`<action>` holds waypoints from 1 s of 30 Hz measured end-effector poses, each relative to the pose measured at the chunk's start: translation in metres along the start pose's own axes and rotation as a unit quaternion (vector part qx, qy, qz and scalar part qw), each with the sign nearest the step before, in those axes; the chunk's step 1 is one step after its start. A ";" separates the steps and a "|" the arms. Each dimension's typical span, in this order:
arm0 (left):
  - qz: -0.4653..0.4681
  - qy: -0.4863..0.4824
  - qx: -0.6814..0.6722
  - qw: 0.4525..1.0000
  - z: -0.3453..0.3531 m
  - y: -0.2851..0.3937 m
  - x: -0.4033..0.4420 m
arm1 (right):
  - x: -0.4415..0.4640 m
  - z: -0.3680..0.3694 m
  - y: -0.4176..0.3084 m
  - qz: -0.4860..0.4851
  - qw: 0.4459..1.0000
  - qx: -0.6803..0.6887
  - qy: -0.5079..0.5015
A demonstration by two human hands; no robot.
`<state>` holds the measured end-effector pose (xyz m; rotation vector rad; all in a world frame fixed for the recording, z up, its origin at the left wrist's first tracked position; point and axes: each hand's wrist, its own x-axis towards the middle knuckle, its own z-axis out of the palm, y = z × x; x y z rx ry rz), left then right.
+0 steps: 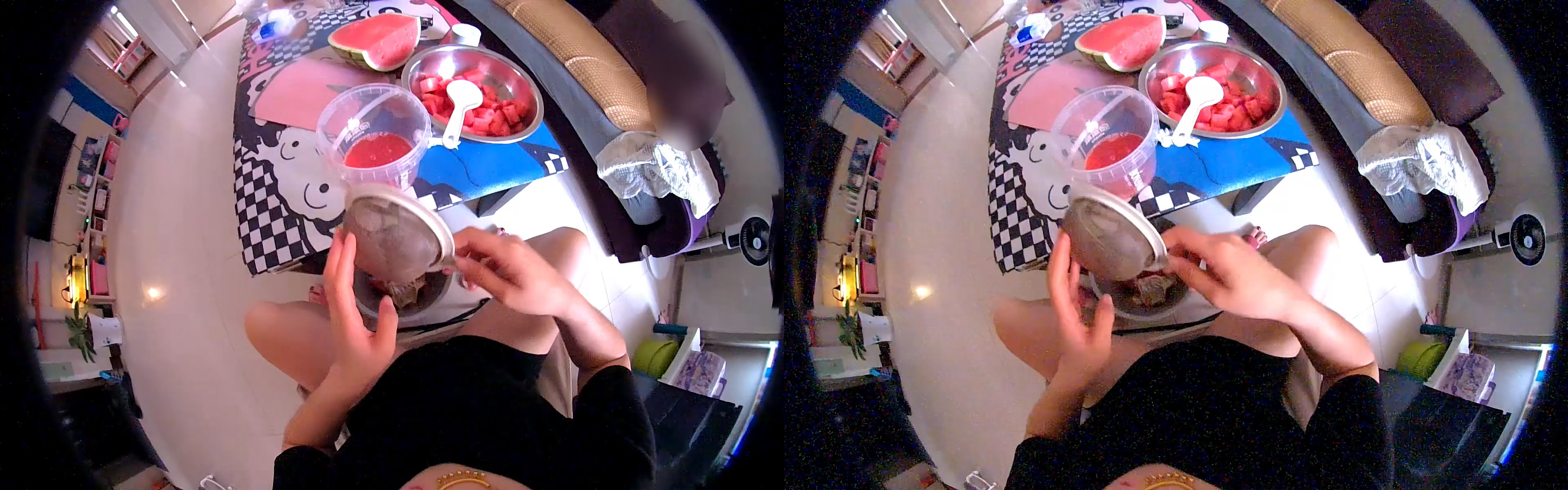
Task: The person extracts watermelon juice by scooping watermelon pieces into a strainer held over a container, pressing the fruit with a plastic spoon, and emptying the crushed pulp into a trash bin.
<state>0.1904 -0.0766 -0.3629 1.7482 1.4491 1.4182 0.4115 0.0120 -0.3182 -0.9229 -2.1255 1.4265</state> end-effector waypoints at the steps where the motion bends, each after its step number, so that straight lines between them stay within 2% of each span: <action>1: 0.009 0.006 0.007 1.000 -0.004 0.006 0.011 | 0.006 -0.004 -0.006 -0.027 0.999 0.017 0.031; 2: 0.034 0.013 0.009 0.999 -0.008 0.007 0.023 | 0.011 -0.013 -0.023 0.008 0.999 0.046 0.027; 4: 0.086 0.027 0.011 0.996 -0.014 0.006 0.050 | 0.027 -0.026 -0.035 -0.055 0.997 0.016 0.053; 5: 0.103 0.041 -0.035 0.993 -0.014 0.006 0.063 | 0.032 -0.031 -0.047 -0.029 0.997 -0.004 0.067; 8: 0.096 0.044 -0.101 0.989 -0.021 -0.003 0.105 | 0.059 -0.040 -0.041 -0.097 0.985 -0.056 0.135; 9: 0.084 0.033 -0.113 0.989 -0.023 -0.010 0.116 | 0.066 -0.041 -0.047 -0.089 0.981 -0.069 0.158; 12: 0.060 0.052 -0.091 0.993 -0.022 -0.043 0.149 | 0.091 -0.039 -0.033 -0.106 0.958 -0.143 0.223; 14: 0.074 0.103 0.038 0.991 -0.019 -0.068 0.163 | 0.108 -0.032 -0.008 -0.120 0.940 -0.179 0.264; 16: 0.064 0.122 0.060 0.989 -0.009 -0.084 0.164 | 0.114 -0.026 0.001 -0.116 0.923 -0.231 0.284; 18: 0.069 0.120 0.073 0.988 0.006 -0.099 0.162 | 0.119 -0.020 0.009 -0.123 0.919 -0.240 0.286; 20: 0.002 0.124 0.052 0.991 0.019 -0.094 0.160 | 0.121 -0.014 0.010 -0.138 0.907 -0.277 0.286; 25: 0.024 0.165 0.023 0.986 0.018 -0.089 0.180 | 0.127 -0.008 0.005 -0.103 0.899 -0.303 0.299; 30: 0.052 0.090 -0.017 0.994 0.002 -0.107 0.190 | 0.133 -0.003 0.011 -0.115 0.894 -0.315 0.297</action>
